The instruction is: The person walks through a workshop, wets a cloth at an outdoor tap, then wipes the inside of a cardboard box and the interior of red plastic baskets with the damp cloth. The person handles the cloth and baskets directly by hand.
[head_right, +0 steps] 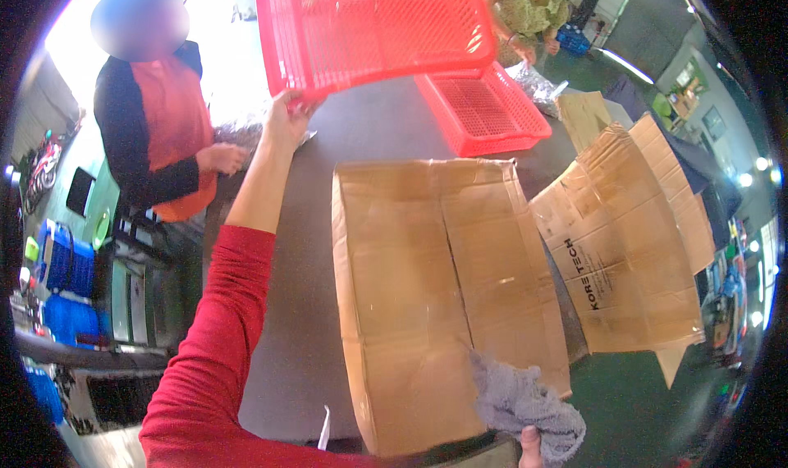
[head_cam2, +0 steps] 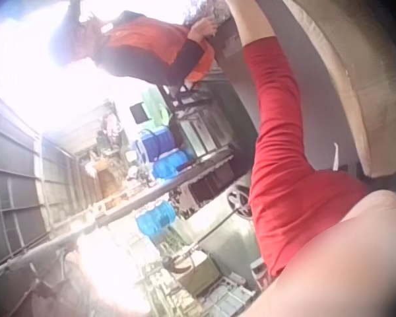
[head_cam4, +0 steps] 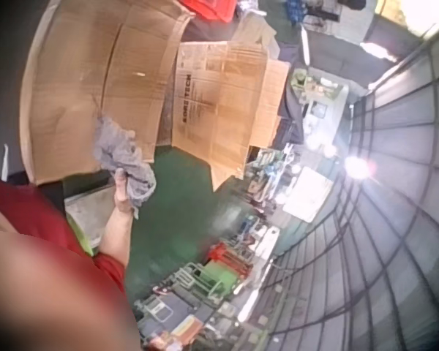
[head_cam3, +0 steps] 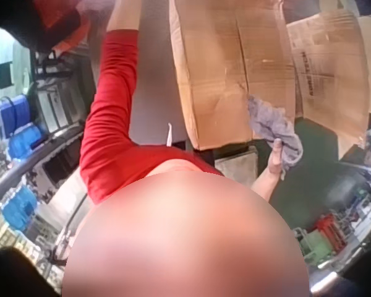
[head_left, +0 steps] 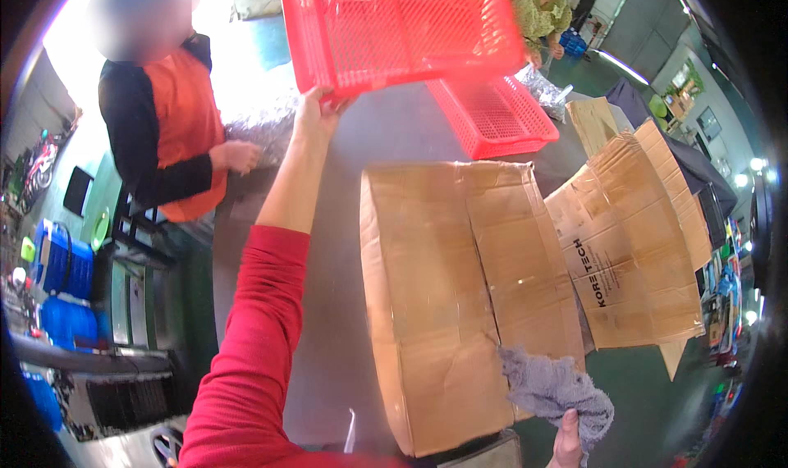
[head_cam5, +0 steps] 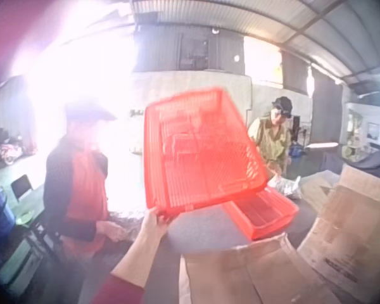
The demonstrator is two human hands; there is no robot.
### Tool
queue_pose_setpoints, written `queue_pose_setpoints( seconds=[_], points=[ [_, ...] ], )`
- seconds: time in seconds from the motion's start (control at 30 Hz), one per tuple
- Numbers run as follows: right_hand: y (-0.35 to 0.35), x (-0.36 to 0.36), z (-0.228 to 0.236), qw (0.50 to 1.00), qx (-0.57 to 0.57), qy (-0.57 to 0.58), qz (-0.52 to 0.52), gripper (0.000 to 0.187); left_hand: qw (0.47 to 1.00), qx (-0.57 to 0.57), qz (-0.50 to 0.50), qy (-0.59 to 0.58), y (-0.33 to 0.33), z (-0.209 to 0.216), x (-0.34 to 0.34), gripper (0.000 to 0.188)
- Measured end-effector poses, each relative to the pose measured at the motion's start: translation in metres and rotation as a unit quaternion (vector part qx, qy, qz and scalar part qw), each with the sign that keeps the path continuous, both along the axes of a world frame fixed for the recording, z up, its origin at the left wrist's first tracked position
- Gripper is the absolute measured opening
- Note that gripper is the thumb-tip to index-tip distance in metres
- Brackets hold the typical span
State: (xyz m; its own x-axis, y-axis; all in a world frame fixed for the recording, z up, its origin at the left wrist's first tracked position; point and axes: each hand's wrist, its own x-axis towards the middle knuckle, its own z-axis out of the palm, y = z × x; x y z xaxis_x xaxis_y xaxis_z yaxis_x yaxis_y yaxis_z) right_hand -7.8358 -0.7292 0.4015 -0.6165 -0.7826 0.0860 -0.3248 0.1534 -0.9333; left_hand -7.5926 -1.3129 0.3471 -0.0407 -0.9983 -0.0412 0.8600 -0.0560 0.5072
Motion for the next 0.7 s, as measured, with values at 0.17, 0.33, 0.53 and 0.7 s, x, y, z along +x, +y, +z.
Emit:
queue_pose_setpoints(
  seconds=[0.17, 0.33, 0.53, 0.7],
  points=[
    [0.019, -0.022, 0.013, 0.997, -0.052, -0.03, 0.053, 0.057, 0.997, -0.059, 0.04, -0.006, 0.112, 0.081, 0.06, 0.013],
    [0.047, -0.048, 0.023, 0.987, -0.108, -0.041, 0.11, 0.056, 0.993, -0.058, 0.063, -0.077, 0.294, 0.105, 0.177, 0.032],
    [0.069, -0.047, 0.044, 0.95, -0.13, 0.032, 0.282, 0.053, 0.939, 0.104, 0.264, -0.194, 0.561, 0.054, 0.276, 0.04],
    [0.06, -0.015, 0.071, 0.856, -0.179, 0.111, 0.472, 0.053, 0.87, 0.2, 0.33, -0.307, 0.709, 0.01, 0.322, 0.048]
  ],
)
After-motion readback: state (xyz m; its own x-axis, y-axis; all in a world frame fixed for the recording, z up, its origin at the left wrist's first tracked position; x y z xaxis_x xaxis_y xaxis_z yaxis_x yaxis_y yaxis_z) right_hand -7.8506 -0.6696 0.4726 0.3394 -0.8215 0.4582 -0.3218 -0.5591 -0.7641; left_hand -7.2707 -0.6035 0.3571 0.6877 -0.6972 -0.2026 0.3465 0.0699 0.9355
